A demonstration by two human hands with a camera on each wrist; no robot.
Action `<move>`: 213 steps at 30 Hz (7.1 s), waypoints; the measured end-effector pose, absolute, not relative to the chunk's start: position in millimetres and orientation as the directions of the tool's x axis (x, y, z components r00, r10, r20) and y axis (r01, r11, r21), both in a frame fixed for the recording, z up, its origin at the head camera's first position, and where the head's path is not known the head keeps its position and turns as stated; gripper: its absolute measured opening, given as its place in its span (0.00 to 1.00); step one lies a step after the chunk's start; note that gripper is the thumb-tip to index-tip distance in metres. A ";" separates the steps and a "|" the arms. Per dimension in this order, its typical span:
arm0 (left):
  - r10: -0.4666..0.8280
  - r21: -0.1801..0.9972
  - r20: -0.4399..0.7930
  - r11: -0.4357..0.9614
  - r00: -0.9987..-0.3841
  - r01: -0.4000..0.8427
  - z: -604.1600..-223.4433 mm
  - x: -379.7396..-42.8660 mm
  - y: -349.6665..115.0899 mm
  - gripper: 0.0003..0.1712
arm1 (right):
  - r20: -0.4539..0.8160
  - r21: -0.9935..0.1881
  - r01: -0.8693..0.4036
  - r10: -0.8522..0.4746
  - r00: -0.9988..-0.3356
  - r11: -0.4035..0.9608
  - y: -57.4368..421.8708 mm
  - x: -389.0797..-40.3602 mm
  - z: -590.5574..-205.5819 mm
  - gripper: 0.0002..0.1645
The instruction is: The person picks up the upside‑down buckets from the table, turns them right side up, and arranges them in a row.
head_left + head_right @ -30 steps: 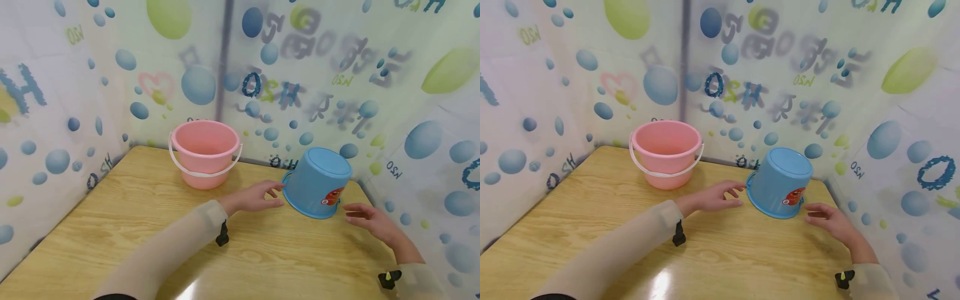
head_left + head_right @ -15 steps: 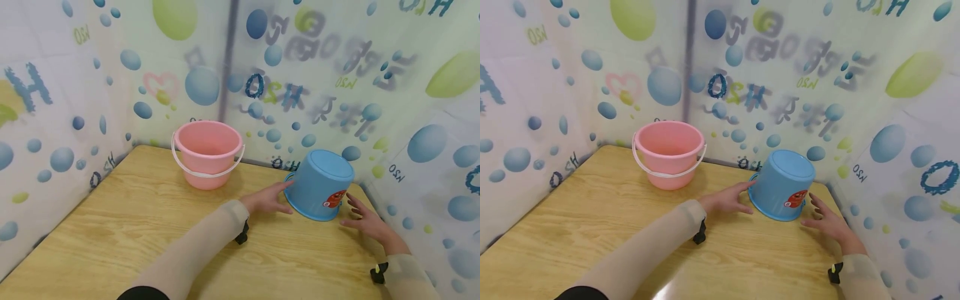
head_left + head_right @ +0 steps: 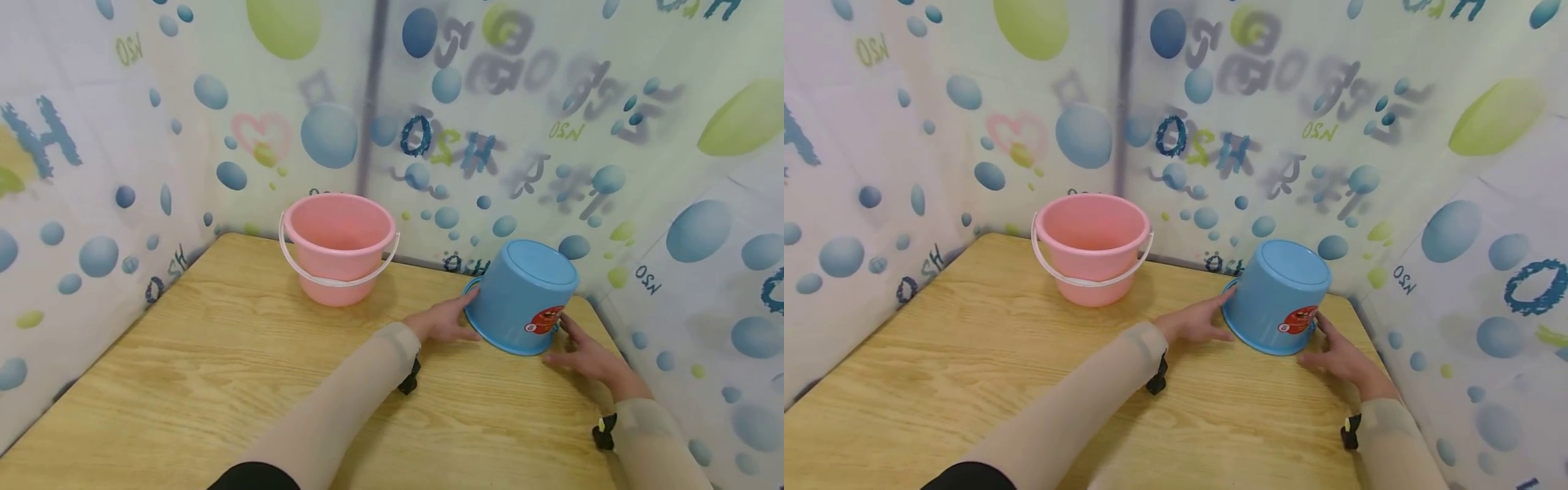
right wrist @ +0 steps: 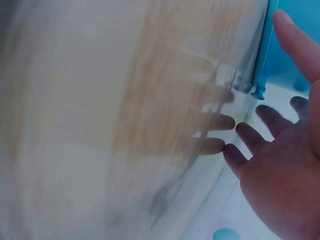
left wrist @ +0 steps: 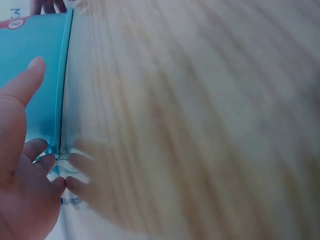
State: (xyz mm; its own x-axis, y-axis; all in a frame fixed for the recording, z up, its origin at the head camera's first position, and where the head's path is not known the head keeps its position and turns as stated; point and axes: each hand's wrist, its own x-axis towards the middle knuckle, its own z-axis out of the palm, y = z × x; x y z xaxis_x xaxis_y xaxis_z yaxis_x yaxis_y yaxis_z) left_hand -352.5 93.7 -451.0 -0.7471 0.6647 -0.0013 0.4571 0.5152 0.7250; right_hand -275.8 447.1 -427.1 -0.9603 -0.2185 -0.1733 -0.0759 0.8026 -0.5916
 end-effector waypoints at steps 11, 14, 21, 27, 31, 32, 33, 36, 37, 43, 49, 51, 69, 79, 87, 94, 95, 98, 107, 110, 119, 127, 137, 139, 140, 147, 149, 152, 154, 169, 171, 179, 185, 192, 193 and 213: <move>0.686 0.703 -0.052 0.541 -0.725 0.461 -446.9 -353.0 95.8 0.60 | -0.163 -0.630 -0.052 -0.197 -0.967 0.775 443.3 -280.0 -431.1 0.77; 0.687 0.704 -0.042 0.535 -0.725 0.466 -447.6 -352.2 94.9 0.59 | -0.167 -0.636 -0.041 -0.189 -0.968 0.771 441.5 -279.1 -430.2 0.78; 0.665 0.694 -0.002 0.539 -0.747 0.478 -443.2 -350.1 92.3 0.58 | -0.166 -0.604 -0.022 -0.153 -0.974 0.797 439.3 -275.6 -424.7 0.77; 0.636 0.698 0.049 0.529 -0.770 0.482 -429.7 -348.0 88.1 0.53 | -0.127 -0.659 -0.064 -0.195 -0.973 0.750 440.3 -272.5 -422.5 0.72; 0.632 0.707 0.113 0.491 -0.767 0.509 -423.9 -347.5 83.8 0.51 | -0.117 -0.724 -0.068 -0.219 -0.969 0.686 440.9 -269.8 -420.8 0.70; 0.633 0.717 0.126 0.474 -0.764 0.511 -423.1 -347.6 82.9 0.51 | -0.116 -0.740 -0.065 -0.222 -0.968 0.669 440.5 -269.0 -420.2 0.69; 0.635 0.726 0.139 0.457 -0.760 0.515 -422.5 -347.6 82.1 0.51 | -0.112 -0.751 -0.065 -0.224 -0.968 0.657 439.9 -268.2 -419.5 0.68; 0.641 0.751 0.160 0.415 -0.751 0.514 -421.9 -347.9 80.3 0.52 | -0.105 -0.776 -0.065 -0.231 -0.967 0.627 437.2 -265.6 -417.3 0.67; 0.645 0.754 0.166 0.404 -0.746 0.518 -421.4 -348.1 79.8 0.52 | -0.104 -0.779 -0.066 -0.232 -0.967 0.623 436.4 -264.9 -416.6 0.67; 0.661 0.719 0.208 0.397 -0.721 0.570 -415.8 -347.1 74.2 0.52 | -0.076 -0.806 -0.072 -0.225 -0.971 0.588 433.0 -261.4 -411.8 0.64; 0.682 0.721 0.231 0.359 -0.694 0.592 -406.8 -347.6 64.2 0.51 | -0.034 -0.801 -0.097 -0.208 -0.978 0.591 432.6 -259.6 -407.8 0.59; 0.686 0.724 0.232 0.352 -0.690 0.594 -404.0 -348.0 61.9 0.50 | -0.024 -0.798 -0.106 -0.207 -0.978 0.594 431.7 -259.2 -406.6 0.57; 0.611 0.821 0.305 0.220 -0.731 0.526 -393.5 -344.1 57.6 0.46 | 0.231 -0.914 -0.327 -0.353 -0.906 0.241 416.5 -258.0 -400.5 0.40; 0.571 0.816 0.355 0.196 -0.740 0.543 -387.8 -343.2 58.0 0.40 | 0.299 -0.898 -0.384 -0.345 -0.890 0.213 416.4 -259.0 -404.6 0.45; 0.555 0.722 0.494 0.168 -0.669 0.672 -382.3 -342.4 57.5 0.35 | 0.388 -0.887 -0.448 -0.345 -0.854 0.112 418.4 -260.4 -405.2 0.52; 0.532 0.719 0.518 0.153 -0.670 0.678 -377.3 -343.6 57.3 0.37 | 0.370 -0.874 -0.438 -0.298 -0.880 0.210 418.0 -256.8 -404.8 0.55; 0.535 0.715 0.524 0.147 -0.663 0.684 -376.7 -343.9 57.2 0.36 | 0.368 -0.872 -0.438 -0.296 -0.881 0.219 417.7 -257.1 -404.3 0.56; 0.533 0.693 0.555 0.127 -0.638 0.709 -375.4 -345.0 56.5 0.36 | 0.373 -0.863 -0.446 -0.295 -0.879 0.237 417.0 -258.8 -402.1 0.58; 0.520 0.701 0.588 0.056 -0.620 0.711 -371.2 -348.0 53.4 0.34 | 0.370 -0.847 -0.451 -0.299 -0.880 0.281 414.7 -259.8 -398.7 0.57; 0.523 0.715 0.581 0.037 -0.624 0.698 -370.7 -349.6 52.5 0.34 | 0.380 -0.862 -0.455 -0.309 -0.872 0.223 413.3 -260.1 -398.3 0.58; 0.526 0.729 0.550 0.076 -0.648 0.681 -370.0 -351.3 49.0 0.34 | 0.377 -0.869 -0.439 -0.269 -0.886 0.228 412.9 -255.0 -394.2 0.59; 0.585 0.851 0.354 0.123 -0.730 0.511 -361.8 -346.4 36.3 0.50 | 0.337 -0.874 -0.405 -0.265 -0.903 0.267 414.2 -254.0 -383.2 0.56; 0.627 0.873 0.272 0.158 -0.730 0.461 -361.1 -348.5 34.7 0.63 | 0.358 -0.880 -0.432 -0.323 -0.876 0.197 412.8 -259.8 -377.6 0.48; 0.630 0.879 0.263 0.155 -0.730 0.450 -362.8 -348.9 36.6 0.63 | 0.355 -0.902 -0.416 -0.347 -0.868 0.117 411.9 -260.9 -377.0 0.47; 0.627 0.880 0.259 0.160 -0.734 0.447 -363.6 -349.3 37.9 0.63 | 0.347 -0.910 -0.403 -0.352 -0.869 0.095 411.6 -261.2 -376.9 0.46; 0.575 0.880 0.255 0.196 -0.778 0.433 -366.3 -350.8 49.9 0.57 | 0.297 -0.935 -0.343 -0.336 -0.894 0.087 413.3 -268.7 -380.0 0.43; 0.558 0.879 0.258 0.203 -0.789 0.432 -367.5 -351.7 53.9 0.56 | 0.299 -0.939 -0.337 -0.339 -0.892 0.060 415.5 -272.4 -382.9 0.42; 0.542 0.877 0.259 0.215 -0.799 0.430 -370.6 -353.6 59.9 0.55 | 0.305 -0.943 -0.331 -0.335 -0.892 0.022 419.1 -277.3 -387.2 0.40; 0.532 0.876 0.253 0.228 -0.808 0.425 -372.7 -354.6 63.7 0.55 | 0.310 -0.944 -0.329 -0.326 -0.893 0.004 420.5 -280.0 -389.1 0.39; 0.545 0.854 0.322 0.186 -0.774 0.486 -373.7 -358.6 78.4 0.53 | 0.147 -0.987 -0.157 -0.205 -0.968 0.034 419.7 -292.8 -381.6 0.43; 0.540 0.858 0.318 0.185 -0.779 0.479 -373.4 -358.5 80.1 0.53 | 0.128 -0.991 -0.133 -0.189 -0.974 0.013 418.2 -293.7 -380.8 0.43; 0.544 0.843 0.316 0.216 -0.777 0.494 -371.9 -360.1 81.6 0.53 | 0.129 -0.992 -0.128 -0.158 -0.979 -0.013 415.1 -292.1 -381.1 0.42; 0.534 0.847 0.308 0.223 -0.788 0.482 -373.0 -359.4 81.7 0.54 | 0.120 -0.987 -0.133 -0.145 -0.982 0.087 417.5 -293.8 -379.2 0.41; 0.523 0.858 0.297 0.221 -0.799 0.463 -374.0 -359.3 83.2 0.56 | 0.131 -0.974 -0.156 -0.149 -0.980 0.165 420.2 -295.8 -377.0 0.44; 0.523 0.859 0.297 0.220 -0.799 0.463 -373.7 -358.9 83.3 0.56 | 0.132 -0.974 -0.156 -0.148 -0.980 0.164 420.5 -295.9 -376.8 0.44; 0.524 0.848 0.323 0.210 -0.788 0.487 -372.1 -356.6 85.2 0.53 | 0.121 -0.973 -0.143 -0.129 -0.984 0.182 421.0 -297.8 -376.4 0.43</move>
State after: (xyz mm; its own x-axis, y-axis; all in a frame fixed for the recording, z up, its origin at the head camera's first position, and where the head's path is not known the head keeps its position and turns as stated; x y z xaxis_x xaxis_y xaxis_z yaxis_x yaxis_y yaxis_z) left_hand -356.6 85.2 -372.1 -0.7881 0.5242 0.3228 0.4870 0.2101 0.8478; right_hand -297.8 421.0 -376.4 -0.9843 -0.1286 0.1205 -0.1429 0.1823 -0.9728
